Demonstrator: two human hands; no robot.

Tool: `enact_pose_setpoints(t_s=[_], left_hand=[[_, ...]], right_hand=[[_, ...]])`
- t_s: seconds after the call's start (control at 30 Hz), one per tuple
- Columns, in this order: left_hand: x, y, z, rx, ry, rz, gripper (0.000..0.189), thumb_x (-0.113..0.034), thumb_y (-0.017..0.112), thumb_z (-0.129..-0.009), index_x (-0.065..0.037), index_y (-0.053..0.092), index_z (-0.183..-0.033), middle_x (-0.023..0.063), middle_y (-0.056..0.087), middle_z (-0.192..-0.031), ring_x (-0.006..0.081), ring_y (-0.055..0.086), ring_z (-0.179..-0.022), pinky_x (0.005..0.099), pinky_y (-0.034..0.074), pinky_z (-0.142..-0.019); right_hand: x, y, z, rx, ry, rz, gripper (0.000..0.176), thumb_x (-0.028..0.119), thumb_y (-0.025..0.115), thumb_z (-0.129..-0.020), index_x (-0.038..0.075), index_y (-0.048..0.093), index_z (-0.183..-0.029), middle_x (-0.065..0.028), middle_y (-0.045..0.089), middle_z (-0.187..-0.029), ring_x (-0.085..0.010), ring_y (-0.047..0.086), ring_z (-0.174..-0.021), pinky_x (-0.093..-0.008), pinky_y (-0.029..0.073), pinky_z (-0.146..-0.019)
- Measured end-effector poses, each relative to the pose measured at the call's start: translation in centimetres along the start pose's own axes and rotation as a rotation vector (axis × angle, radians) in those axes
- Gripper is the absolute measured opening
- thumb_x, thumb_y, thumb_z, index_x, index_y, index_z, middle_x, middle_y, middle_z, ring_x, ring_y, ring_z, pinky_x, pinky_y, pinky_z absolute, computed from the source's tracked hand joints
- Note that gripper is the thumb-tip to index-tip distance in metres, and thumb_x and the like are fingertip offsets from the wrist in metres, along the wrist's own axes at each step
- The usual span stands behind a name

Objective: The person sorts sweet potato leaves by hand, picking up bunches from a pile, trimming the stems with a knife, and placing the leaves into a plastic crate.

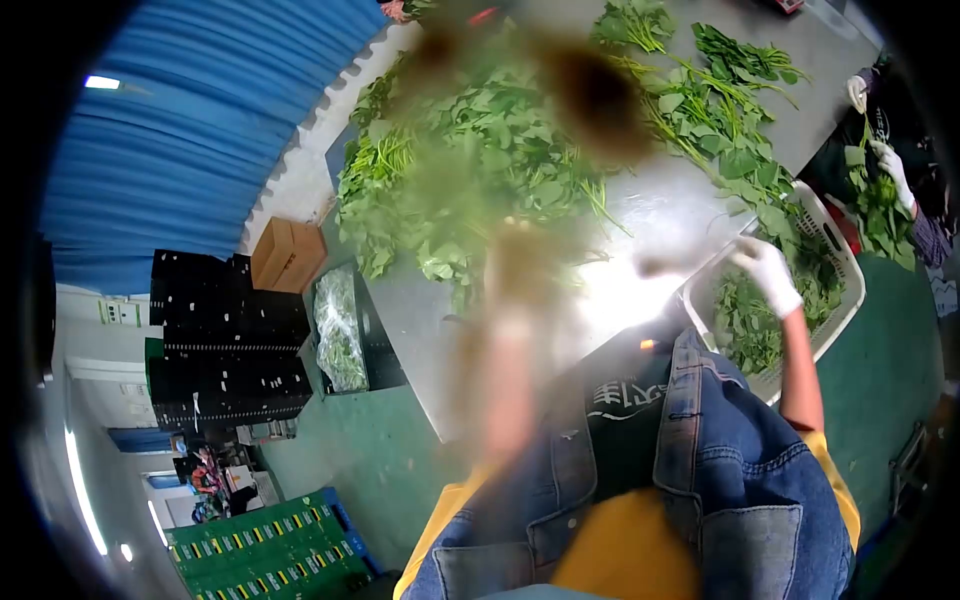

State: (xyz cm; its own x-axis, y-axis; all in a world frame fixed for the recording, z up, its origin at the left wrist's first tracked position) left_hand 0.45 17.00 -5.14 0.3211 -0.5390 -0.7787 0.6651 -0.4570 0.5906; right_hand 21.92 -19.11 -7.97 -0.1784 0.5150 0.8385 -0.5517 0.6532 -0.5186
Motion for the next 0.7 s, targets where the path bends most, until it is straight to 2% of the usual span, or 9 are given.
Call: enact_pose_setpoints(t_s=[0.1,0.13,0.2,0.23,0.27,0.47,0.53,0.6,0.7], left_hand=[[0.3,4.1,0.9,0.126,-0.089,0.069,0.011,-0.011,0.057,-0.089,-0.004,0.054,-0.096,0.0049,0.059,-0.077,0.0053,0.042,-0.053,0.017,0.034,-0.047],[1.0,4.5,1.0,0.135,-0.097,0.069,0.011,-0.011,0.057,-0.089,-0.004,0.054,-0.096,0.0049,0.059,-0.077,0.0053,0.042,-0.053,0.017,0.034,-0.047],[2.2,4.6,1.4,0.106,-0.085,-0.198,0.007,-0.01,0.06,-0.086,-0.005,0.056,-0.087,-0.0006,0.053,-0.071,0.0032,0.04,-0.053,0.0163,0.03,-0.046],[2.0,5.8,1.9,0.199,-0.077,-0.267,0.008,-0.009,0.063,-0.083,-0.006,0.056,-0.082,-0.0044,0.048,-0.067,0.0015,0.039,-0.053,0.0163,0.029,-0.047],[0.6,6.7,2.7,0.089,-0.029,-0.503,0.007,-0.009,0.062,-0.083,-0.006,0.056,-0.082,-0.0044,0.049,-0.068,0.0017,0.038,-0.052,0.0171,0.029,-0.047],[1.2,7.2,4.0,0.088,0.056,-0.268,0.01,-0.01,0.061,-0.086,-0.005,0.056,-0.093,-0.0044,0.051,-0.074,0.0023,0.038,-0.057,0.0182,0.031,-0.049],[2.7,6.1,3.3,0.043,0.126,-0.256,0.011,-0.01,0.059,-0.087,-0.006,0.054,-0.096,-0.0037,0.053,-0.075,0.0019,0.039,-0.059,0.019,0.032,-0.051],[1.2,4.7,3.0,-0.001,0.128,-0.221,0.012,-0.011,0.058,-0.088,-0.006,0.052,-0.098,0.0011,0.058,-0.088,0.0047,0.046,-0.064,0.0198,0.036,-0.053],[0.6,0.7,0.8,-0.087,0.12,-0.029,0.01,-0.013,0.054,-0.091,-0.007,0.051,-0.1,0.0022,0.058,-0.091,0.0061,0.051,-0.071,0.0194,0.039,-0.055]], right_hand=[[13.7,7.3,-0.6,0.31,-0.12,-0.269,0.035,0.02,0.06,-0.085,-0.001,0.061,-0.113,-0.0044,0.065,-0.091,-0.0081,0.057,-0.073,-0.0217,0.047,-0.065],[15.6,9.9,-1.4,0.405,-0.238,-0.179,0.029,0.02,0.056,-0.086,0.002,0.064,-0.107,-0.0118,0.065,-0.103,-0.0184,0.062,-0.089,-0.0284,0.048,-0.083],[23.0,12.1,1.2,0.341,-0.821,0.08,0.023,0.023,0.06,-0.079,0.006,0.066,-0.095,-0.0114,0.063,-0.102,-0.0256,0.062,-0.085,-0.0321,0.049,-0.08],[20.3,14.3,-1.1,0.429,-0.643,-0.412,0.022,0.024,0.061,-0.076,0.007,0.066,-0.088,-0.0117,0.065,-0.097,-0.0283,0.062,-0.084,-0.0353,0.049,-0.076],[21.7,14.6,-1.8,0.25,-0.594,0.081,0.024,0.026,0.061,-0.075,0.004,0.066,-0.085,-0.0122,0.065,-0.087,-0.0277,0.062,-0.078,-0.0375,0.048,-0.071],[19.9,13.3,-0.9,0.213,-0.316,-0.453,0.015,0.013,0.062,-0.075,-0.001,0.065,-0.078,-0.0114,0.062,-0.072,-0.018,0.058,-0.065,-0.0323,0.045,-0.063],[17.1,12.2,-0.9,0.083,-0.26,-0.255,0.015,0.013,0.062,-0.081,0.0,0.066,-0.087,-0.0037,0.063,-0.074,-0.009,0.057,-0.065,-0.0238,0.045,-0.06],[14.7,9.8,-0.6,-0.056,-0.075,-0.748,0.018,0.015,0.059,-0.085,0.0,0.066,-0.093,-0.0027,0.064,-0.08,-0.0086,0.057,-0.068,-0.0212,0.044,-0.064],[5.6,6.0,-4.7,-0.208,-0.287,-0.756,0.033,0.025,0.058,-0.088,0.005,0.058,-0.114,-0.005,0.061,-0.105,-0.0094,0.056,-0.089,-0.0216,0.046,-0.073]])
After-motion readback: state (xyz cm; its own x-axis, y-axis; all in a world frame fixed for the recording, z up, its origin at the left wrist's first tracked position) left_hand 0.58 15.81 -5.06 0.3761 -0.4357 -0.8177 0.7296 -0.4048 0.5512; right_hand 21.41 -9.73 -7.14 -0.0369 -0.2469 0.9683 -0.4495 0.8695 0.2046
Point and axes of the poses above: each hand's wrist, its own z-axis away from the middle knuckle, its own y-axis out of the palm, x = y × z, the point moved 9 cm from there along -z, towards the middle knuckle
